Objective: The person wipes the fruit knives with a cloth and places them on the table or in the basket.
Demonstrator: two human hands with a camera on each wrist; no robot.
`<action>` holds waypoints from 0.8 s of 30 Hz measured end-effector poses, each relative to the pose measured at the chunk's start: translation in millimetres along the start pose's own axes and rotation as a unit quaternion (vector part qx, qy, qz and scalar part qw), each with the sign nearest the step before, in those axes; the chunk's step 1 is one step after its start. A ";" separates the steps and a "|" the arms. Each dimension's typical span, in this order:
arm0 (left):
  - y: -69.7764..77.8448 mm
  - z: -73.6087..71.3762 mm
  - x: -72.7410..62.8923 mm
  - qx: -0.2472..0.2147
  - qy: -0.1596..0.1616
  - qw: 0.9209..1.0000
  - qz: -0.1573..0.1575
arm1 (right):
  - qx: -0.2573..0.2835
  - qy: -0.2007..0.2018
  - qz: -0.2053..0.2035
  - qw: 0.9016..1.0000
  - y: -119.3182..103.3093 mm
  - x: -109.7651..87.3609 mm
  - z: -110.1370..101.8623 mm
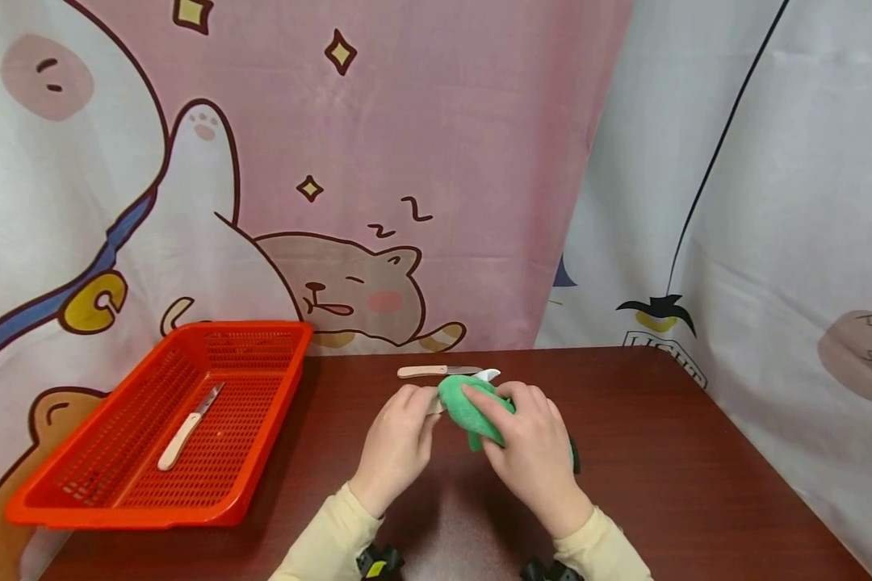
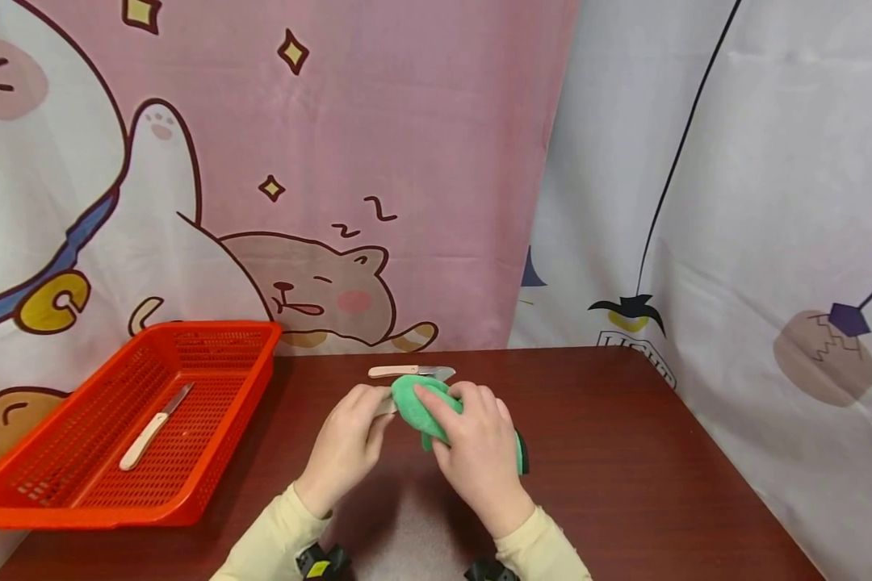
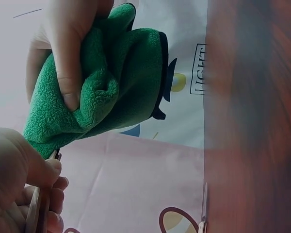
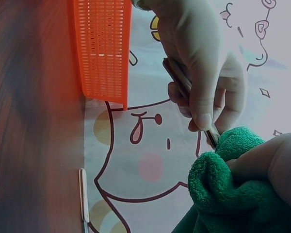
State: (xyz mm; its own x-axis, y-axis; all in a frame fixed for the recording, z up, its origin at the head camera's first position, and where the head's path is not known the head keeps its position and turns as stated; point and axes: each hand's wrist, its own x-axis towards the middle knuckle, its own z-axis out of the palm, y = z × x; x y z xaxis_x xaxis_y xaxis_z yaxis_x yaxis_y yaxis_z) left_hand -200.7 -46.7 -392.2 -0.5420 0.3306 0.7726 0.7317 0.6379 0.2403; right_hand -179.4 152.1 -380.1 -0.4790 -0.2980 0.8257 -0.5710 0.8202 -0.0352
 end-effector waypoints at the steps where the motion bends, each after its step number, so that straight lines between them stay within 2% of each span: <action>1: 0.0 0.0 0.1 0.001 0.000 1.000 -0.001 | -0.002 0.001 0.001 1.000 0.9 0.0 -0.1; 24: -1.6 -1.9 1.1 0.012 0.007 1.000 -0.001 | -0.031 -0.010 0.062 0.998 26.1 2.7 -13.8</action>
State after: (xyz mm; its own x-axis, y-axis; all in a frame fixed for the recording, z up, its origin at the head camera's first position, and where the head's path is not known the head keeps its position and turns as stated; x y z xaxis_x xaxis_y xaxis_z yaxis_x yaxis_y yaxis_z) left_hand -201.7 -48.7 -390.6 -0.5381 0.3194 0.7800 0.7202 0.6551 0.2285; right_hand -186.3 179.4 -371.0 -0.5570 -0.2009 0.8058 -0.4638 0.8801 -0.1012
